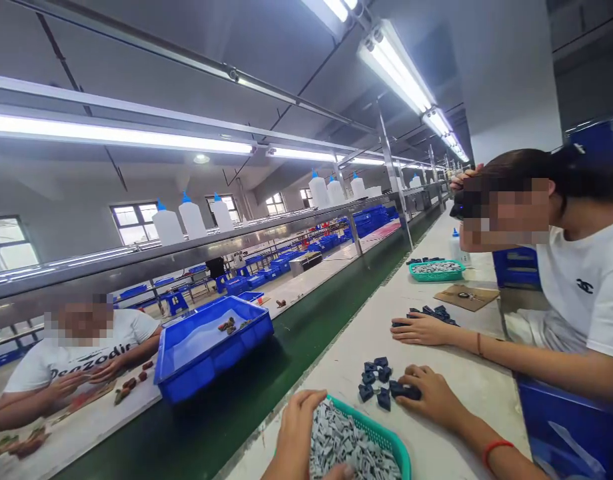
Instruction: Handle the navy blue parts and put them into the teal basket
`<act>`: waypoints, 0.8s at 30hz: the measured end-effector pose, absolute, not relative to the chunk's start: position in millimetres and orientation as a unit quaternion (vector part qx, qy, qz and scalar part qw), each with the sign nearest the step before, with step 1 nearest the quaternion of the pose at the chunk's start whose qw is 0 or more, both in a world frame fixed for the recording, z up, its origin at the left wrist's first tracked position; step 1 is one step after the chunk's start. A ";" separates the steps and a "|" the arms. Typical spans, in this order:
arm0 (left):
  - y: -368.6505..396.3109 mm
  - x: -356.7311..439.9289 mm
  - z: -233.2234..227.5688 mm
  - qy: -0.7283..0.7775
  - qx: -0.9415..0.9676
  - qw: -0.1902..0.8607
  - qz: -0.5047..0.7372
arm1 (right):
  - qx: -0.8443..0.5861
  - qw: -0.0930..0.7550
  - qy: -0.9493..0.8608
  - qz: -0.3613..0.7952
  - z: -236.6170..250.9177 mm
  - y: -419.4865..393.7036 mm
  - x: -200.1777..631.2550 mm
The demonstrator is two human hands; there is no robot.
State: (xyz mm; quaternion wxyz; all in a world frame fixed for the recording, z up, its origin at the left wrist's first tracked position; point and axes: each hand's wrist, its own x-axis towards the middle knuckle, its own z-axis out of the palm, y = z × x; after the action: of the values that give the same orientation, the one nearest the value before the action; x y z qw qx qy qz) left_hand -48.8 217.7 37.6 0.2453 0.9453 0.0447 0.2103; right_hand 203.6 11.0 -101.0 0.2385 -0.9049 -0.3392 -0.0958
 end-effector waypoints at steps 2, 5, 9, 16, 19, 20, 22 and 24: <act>199.6 -1.7 40.0 0.009 0.962 0.233 0.142 | -0.900 0.233 -0.352 -0.113 -104.4 16.9 190.8; 179.9 60.9 33.4 -0.019 0.982 0.182 0.042 | -0.901 0.228 -0.341 -0.138 -108.1 23.2 174.6; 170.0 125.5 9.2 0.010 0.990 0.117 -0.074 | -0.903 0.242 -0.319 -0.156 -108.1 23.1 172.9; 173.6 169.7 -26.8 -0.026 0.987 0.104 -0.117 | -0.913 0.254 -0.280 -0.156 -103.2 24.7 178.0; 168.2 161.8 -31.7 -0.079 0.989 0.099 -0.073 | -0.923 0.249 -0.253 -0.148 -95.0 25.7 170.4; 165.7 158.2 -32.5 -0.091 0.989 0.100 -0.055 | -0.927 0.247 -0.243 -0.145 -92.0 26.1 168.7; 161.0 152.3 -33.3 -0.095 0.990 0.107 -0.021 | -0.935 0.242 -0.218 -0.137 -87.4 27.1 168.4; 156.3 149.4 -33.6 -0.075 0.991 0.113 -0.004 | -0.943 0.238 -0.191 -0.133 -85.0 27.9 170.6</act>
State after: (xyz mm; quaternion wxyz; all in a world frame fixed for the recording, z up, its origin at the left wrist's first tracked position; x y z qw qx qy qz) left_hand 149.4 156.3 -33.6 0.1133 0.9907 -0.0753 -0.0039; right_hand 170.6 27.9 -85.0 0.2384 -0.9428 -0.1909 -0.1334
